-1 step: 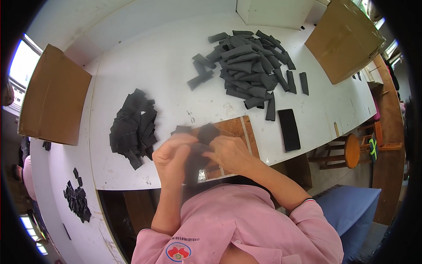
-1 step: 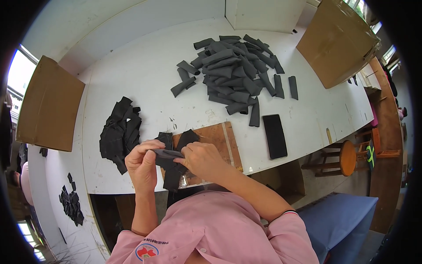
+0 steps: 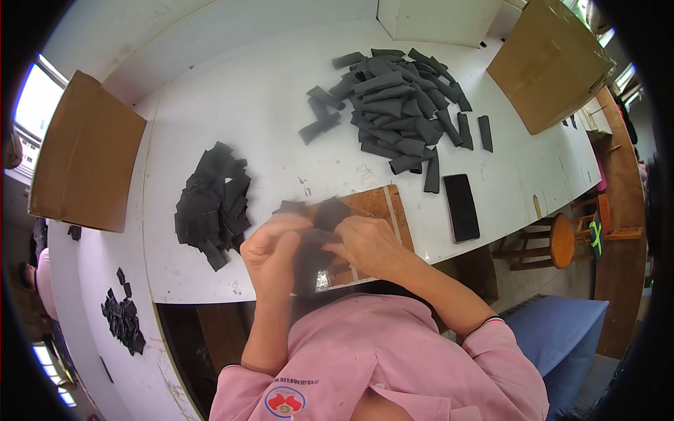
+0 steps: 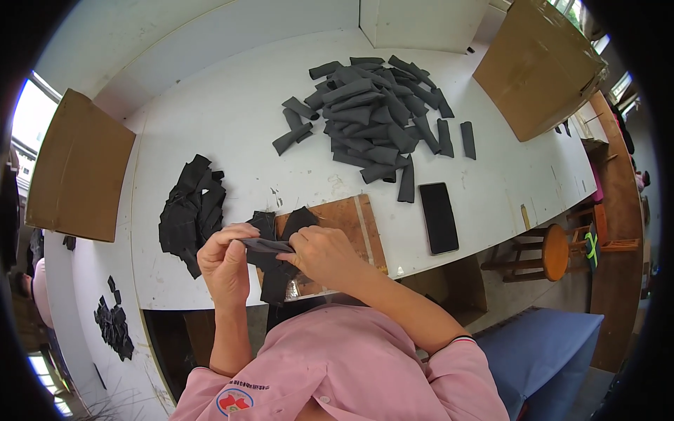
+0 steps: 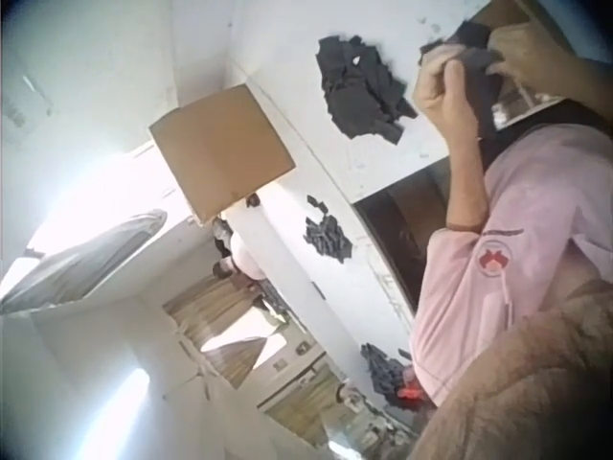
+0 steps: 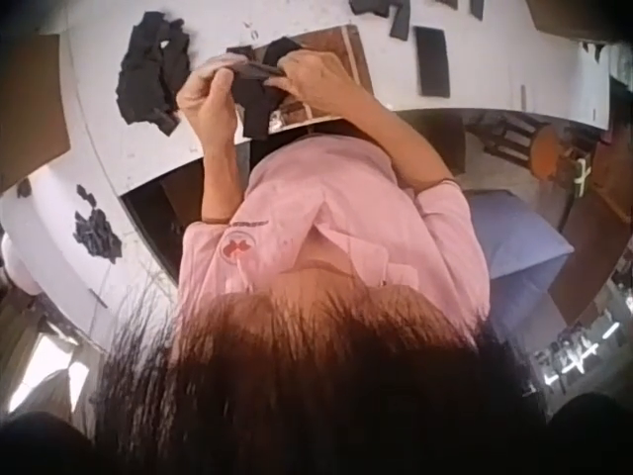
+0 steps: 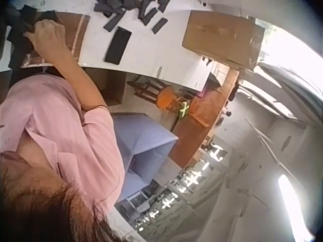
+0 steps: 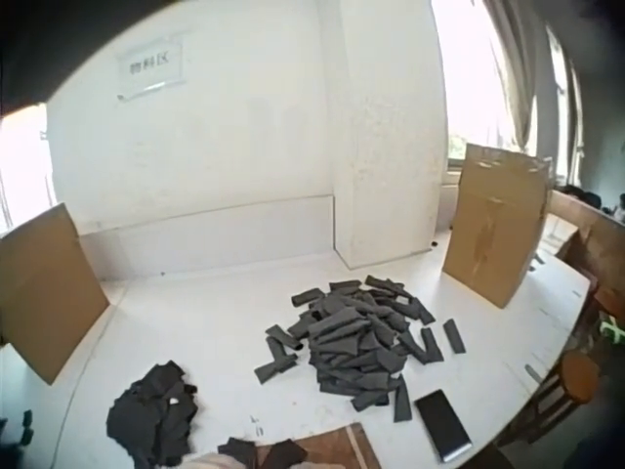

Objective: Peeling and sticking small grey foam adhesive pieces onto larger black foam strips at a workshop table.

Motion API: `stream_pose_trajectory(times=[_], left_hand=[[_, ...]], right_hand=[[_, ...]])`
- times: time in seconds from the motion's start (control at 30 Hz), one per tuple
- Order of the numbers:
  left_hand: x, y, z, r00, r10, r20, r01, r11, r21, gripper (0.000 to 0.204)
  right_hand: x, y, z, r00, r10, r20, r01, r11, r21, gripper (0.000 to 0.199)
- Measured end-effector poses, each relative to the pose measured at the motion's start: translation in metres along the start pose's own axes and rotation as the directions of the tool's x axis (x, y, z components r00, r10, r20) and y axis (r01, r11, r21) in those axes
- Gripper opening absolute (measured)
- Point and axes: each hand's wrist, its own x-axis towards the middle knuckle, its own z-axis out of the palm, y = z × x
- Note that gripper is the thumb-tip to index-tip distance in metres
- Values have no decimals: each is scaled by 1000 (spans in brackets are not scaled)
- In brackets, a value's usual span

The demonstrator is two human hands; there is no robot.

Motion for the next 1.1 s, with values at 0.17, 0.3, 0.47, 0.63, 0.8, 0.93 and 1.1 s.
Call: stream_pose_trajectory(times=[0.17, 0.3, 0.47, 0.63, 0.8, 0.93, 1.1], left_hand=[[1, -1, -3, 996, -33, -83, 7, 955, -297, 17], [-6, -11, 5, 999, -37, -1, 36, 972, -232, 16], [-6, -6, 17, 978, -193, 77, 206, 941, -267, 23], [10, 12, 31, 978, -122, 170, 134, 989, -61, 13], [6, -7, 23, 944, -259, 204, 191, 934, 301, 7], [1, -11, 18, 990, -106, 89, 87, 978, 191, 19], [6, -38, -23, 941, -134, -310, 220, 940, 261, 37]], right_hand=[[7, -1, -2, 995, -96, -9, 96, 995, -18, 25], [1, 4, 12, 996, -88, -26, 87, 995, -55, 26], [-4, 3, 8, 1000, -10, -17, 10, 1000, -1, 28], [-2, -2, -3, 994, -18, -103, 34, 987, 158, 27], [-14, 23, 30, 998, 3, -66, 17, 956, 295, 21], [-8, 17, 15, 1000, 2, 25, -6, 989, 148, 24], [76, 26, -62, 947, 303, 110, -247, 466, 849, 52]])
